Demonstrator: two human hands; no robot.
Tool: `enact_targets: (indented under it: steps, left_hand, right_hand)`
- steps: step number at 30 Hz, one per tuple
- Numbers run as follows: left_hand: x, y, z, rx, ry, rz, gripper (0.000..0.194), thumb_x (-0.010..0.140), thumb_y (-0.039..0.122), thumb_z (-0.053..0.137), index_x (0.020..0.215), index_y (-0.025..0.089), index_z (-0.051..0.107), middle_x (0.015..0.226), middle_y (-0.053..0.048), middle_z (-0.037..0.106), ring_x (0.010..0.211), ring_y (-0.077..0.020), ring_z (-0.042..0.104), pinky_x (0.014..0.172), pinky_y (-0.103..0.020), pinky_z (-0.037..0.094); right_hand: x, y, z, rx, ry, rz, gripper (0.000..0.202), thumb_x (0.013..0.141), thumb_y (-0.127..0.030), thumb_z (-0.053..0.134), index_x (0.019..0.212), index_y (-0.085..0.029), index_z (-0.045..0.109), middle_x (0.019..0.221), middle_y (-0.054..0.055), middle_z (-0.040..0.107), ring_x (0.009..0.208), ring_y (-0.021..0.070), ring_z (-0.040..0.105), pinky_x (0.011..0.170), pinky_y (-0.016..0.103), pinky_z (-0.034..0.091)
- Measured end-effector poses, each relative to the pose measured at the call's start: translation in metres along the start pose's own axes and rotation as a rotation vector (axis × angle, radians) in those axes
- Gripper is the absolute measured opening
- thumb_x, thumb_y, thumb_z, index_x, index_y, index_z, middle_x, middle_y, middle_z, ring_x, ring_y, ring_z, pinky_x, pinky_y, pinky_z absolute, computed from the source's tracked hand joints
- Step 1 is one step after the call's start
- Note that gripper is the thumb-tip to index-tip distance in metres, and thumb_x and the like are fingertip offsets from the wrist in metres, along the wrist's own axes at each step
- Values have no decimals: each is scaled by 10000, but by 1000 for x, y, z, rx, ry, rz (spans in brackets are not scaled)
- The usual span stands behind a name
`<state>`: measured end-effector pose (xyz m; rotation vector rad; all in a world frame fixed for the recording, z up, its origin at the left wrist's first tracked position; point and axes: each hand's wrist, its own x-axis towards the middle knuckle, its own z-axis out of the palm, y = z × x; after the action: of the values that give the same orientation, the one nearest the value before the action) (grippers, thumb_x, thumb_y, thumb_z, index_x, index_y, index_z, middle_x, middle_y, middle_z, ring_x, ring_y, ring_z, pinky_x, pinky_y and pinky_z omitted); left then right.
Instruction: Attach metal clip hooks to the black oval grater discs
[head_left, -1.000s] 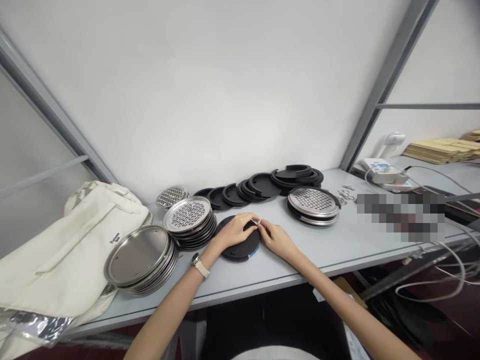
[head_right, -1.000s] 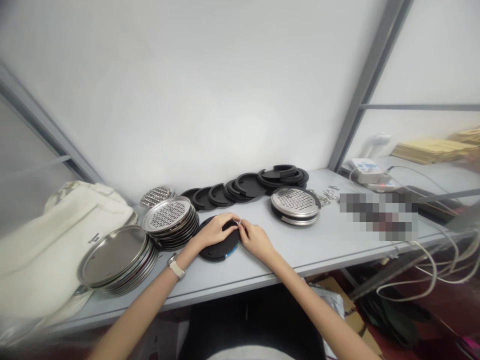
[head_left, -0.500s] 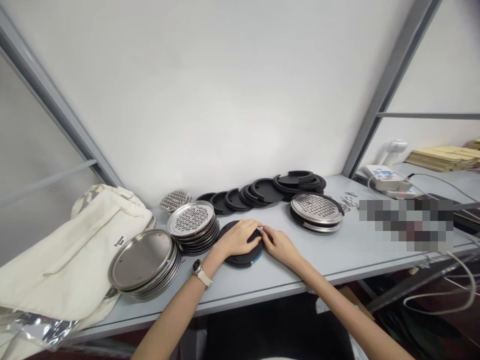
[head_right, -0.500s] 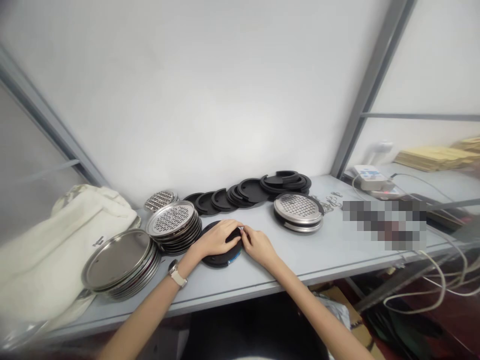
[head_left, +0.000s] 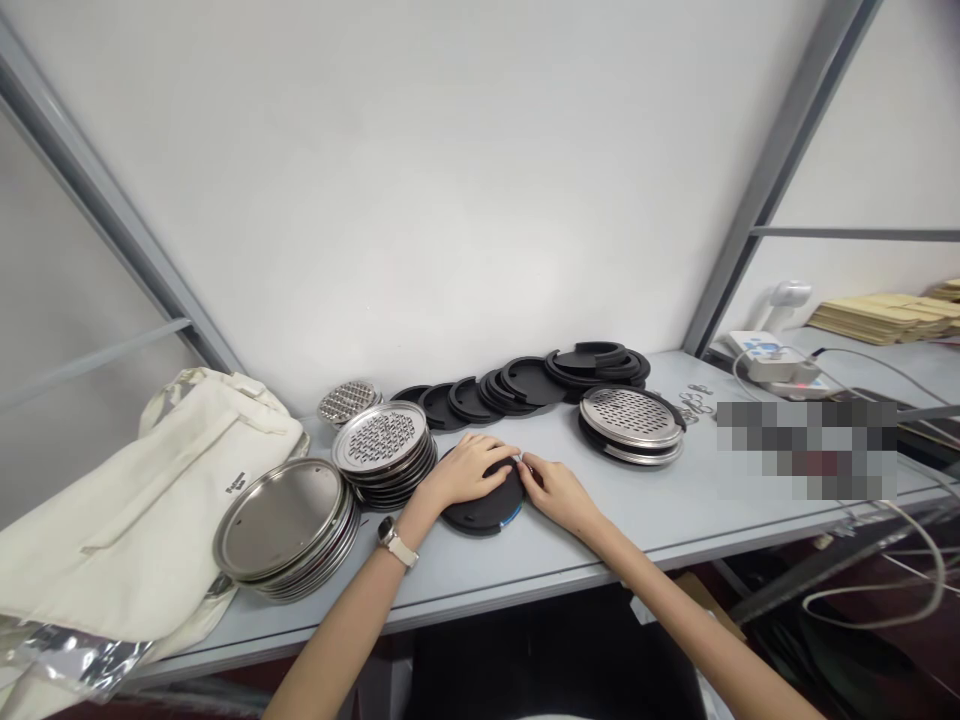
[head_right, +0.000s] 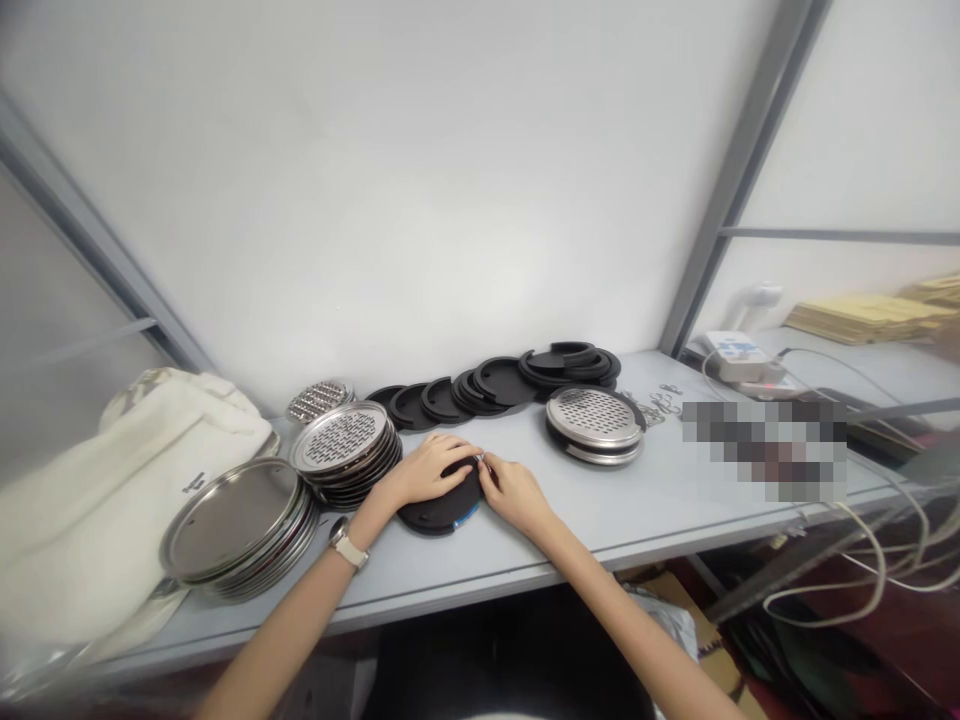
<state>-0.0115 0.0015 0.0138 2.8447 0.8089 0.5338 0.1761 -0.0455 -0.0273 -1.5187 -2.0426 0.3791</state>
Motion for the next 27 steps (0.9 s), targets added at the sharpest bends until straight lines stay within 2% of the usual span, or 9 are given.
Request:
enact_targets:
  steps: [5,17,23,27]
  left_hand:
    - [0,-1,0,-7,3,4,290,941,272,467,1218,233,544,1136,-55,587,1081,-210,523,977,-375,375]
    - [0,-2,3,-21,8,-9,295,937,287,476,1221,227,533,1144,-60,583,1104,-219,517,997,-390,363]
    - [0,-2,4,-10,22,-13,289,947,292,467,1223,229,524,1148,-58,580,1107,-219,512,994,-384,366]
    - [0,-2,4,0,33,-15,295,943,305,482,1217,200,504,1161,-67,576,1114,-225,503,993,-383,371]
  right_hand:
    - [0,0,1,13,7,1,273,944,-274,335,913,-202,596,692,24,669,590,171,601,576,242,336]
    - [-1,-4,-3,63,20,-7,263,919,-286,359,764,-201,554,615,-4,600,531,136,524,545,229,320]
    - [0,-4,-3,56,38,10,276,901,-278,379,655,-208,484,538,-27,524,496,124,467,523,227,283]
    - [0,-3,-1,41,41,11,276,910,-283,369,666,-210,476,551,-22,533,502,128,472,533,229,278]
